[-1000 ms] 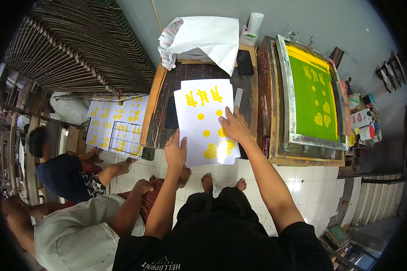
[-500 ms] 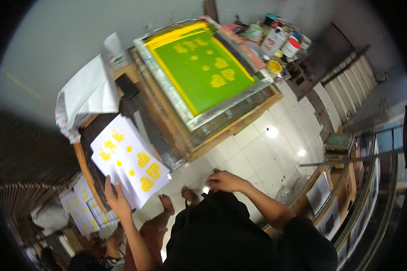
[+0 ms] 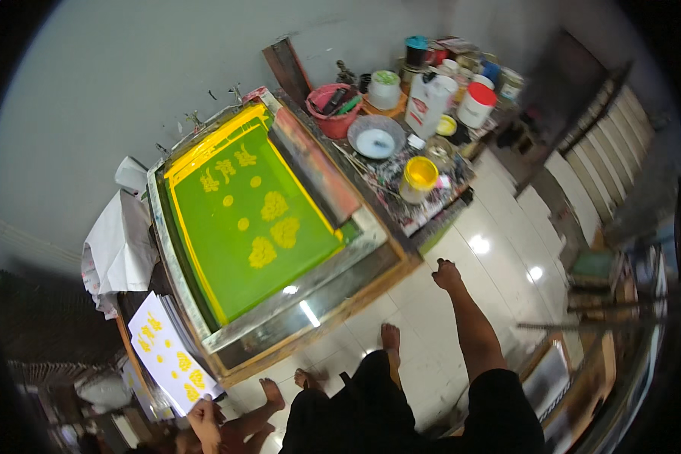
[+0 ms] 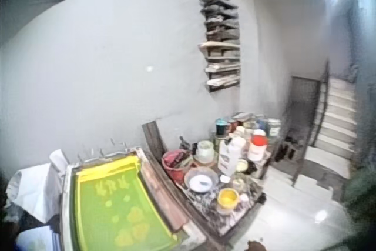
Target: The person places paper sheets onto a printing bed, lowers a screen frame, and uses a squeegee to apply yellow ink, repeating the process for multiple sheets.
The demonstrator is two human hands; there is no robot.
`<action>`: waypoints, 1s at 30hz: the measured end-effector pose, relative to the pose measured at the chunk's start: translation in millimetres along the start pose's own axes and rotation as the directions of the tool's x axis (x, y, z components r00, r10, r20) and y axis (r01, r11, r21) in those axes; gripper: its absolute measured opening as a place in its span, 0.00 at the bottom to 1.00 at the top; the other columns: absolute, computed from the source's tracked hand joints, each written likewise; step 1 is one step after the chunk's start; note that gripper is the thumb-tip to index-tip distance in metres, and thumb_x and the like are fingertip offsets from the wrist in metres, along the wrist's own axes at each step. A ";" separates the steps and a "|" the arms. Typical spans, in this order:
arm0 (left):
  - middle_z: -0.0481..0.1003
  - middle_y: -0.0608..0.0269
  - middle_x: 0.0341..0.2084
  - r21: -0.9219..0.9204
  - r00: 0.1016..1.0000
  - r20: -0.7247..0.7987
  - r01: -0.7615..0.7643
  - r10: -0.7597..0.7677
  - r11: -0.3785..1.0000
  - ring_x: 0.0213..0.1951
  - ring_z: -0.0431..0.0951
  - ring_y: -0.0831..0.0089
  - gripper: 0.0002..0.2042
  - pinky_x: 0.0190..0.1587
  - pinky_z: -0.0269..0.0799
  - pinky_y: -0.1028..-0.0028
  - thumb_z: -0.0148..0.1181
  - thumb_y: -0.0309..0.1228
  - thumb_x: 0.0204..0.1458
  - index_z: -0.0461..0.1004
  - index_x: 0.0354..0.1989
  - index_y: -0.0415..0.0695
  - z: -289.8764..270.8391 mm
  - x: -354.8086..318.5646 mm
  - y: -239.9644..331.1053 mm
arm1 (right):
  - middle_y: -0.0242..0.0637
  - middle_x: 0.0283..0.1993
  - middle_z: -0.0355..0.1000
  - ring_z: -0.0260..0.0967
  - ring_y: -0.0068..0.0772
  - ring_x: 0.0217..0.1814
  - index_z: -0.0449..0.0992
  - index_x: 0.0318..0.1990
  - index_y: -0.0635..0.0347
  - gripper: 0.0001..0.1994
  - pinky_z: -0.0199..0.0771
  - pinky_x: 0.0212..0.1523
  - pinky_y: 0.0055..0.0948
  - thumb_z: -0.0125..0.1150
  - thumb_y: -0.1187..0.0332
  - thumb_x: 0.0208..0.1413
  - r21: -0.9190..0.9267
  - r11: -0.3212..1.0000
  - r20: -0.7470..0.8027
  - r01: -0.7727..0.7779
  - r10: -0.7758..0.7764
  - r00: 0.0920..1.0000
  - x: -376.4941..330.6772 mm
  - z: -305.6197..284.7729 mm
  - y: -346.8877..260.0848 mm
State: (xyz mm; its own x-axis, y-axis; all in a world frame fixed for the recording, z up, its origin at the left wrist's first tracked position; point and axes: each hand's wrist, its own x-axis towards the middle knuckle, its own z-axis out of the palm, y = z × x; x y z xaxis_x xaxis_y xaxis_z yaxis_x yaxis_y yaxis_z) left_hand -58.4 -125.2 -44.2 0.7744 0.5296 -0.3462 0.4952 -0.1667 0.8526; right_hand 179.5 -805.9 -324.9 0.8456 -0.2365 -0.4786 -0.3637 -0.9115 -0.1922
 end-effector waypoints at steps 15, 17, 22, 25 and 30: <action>0.84 0.53 0.32 0.419 0.741 -0.192 0.655 -0.643 0.629 0.37 0.84 0.64 0.25 0.42 0.78 0.65 0.51 0.49 0.66 0.78 0.42 0.33 59.8 -257.2 -132.9 | 0.44 0.60 0.72 0.71 0.46 0.60 0.70 0.64 0.59 0.27 0.72 0.61 0.45 0.65 0.62 0.58 0.405 0.812 0.215 0.419 -0.530 0.820 156.4 74.0 33.9; 0.83 0.52 0.34 0.388 0.790 -0.206 0.608 -0.578 0.693 0.38 0.83 0.64 0.27 0.44 0.77 0.64 0.52 0.51 0.66 0.78 0.45 0.33 62.1 -259.9 -130.9 | 0.49 0.59 0.72 0.70 0.52 0.61 0.71 0.62 0.61 0.28 0.71 0.62 0.48 0.66 0.63 0.54 -0.076 0.758 0.383 0.648 -0.577 0.721 114.3 61.8 35.7; 0.81 0.43 0.39 0.253 0.823 -0.311 0.553 -0.475 0.793 0.43 0.83 0.56 0.28 0.48 0.76 0.60 0.59 0.45 0.62 0.69 0.66 0.40 69.6 -215.3 -119.2 | 0.59 0.57 0.73 0.69 0.63 0.62 0.74 0.56 0.65 0.28 0.69 0.64 0.53 0.69 0.66 0.45 -0.223 0.524 0.626 0.822 -0.569 0.533 2.7 40.3 -24.9; 0.55 0.42 0.74 0.856 0.924 -0.286 0.128 0.253 0.500 0.74 0.55 0.44 0.37 0.74 0.49 0.48 0.63 0.38 0.57 0.58 0.76 0.51 18.7 -156.7 -103.5 | 0.56 0.49 0.75 0.73 0.60 0.56 0.73 0.54 0.64 0.29 0.74 0.59 0.53 0.72 0.62 0.42 -0.153 0.304 0.492 0.940 -0.802 0.339 -67.5 37.1 -83.4; 0.58 0.44 0.73 0.907 0.881 -0.406 0.356 0.243 0.226 0.75 0.53 0.49 0.35 0.76 0.37 0.44 0.44 0.57 0.66 0.55 0.77 0.51 -112.6 -84.4 -101.4 | 0.55 0.48 0.77 0.75 0.59 0.54 0.72 0.57 0.61 0.33 0.77 0.55 0.49 0.74 0.62 0.42 -0.017 0.401 0.678 0.916 -0.669 0.306 -177.5 34.7 -169.1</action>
State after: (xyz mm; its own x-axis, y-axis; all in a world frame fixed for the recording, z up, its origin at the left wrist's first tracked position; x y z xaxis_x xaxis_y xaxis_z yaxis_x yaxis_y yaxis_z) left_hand -218.3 -59.3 -57.4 0.6426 0.7638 0.0611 0.7445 -0.6035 -0.2855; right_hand 77.3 -598.1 -237.2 0.2368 0.7655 -0.5983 0.6355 -0.5878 -0.5006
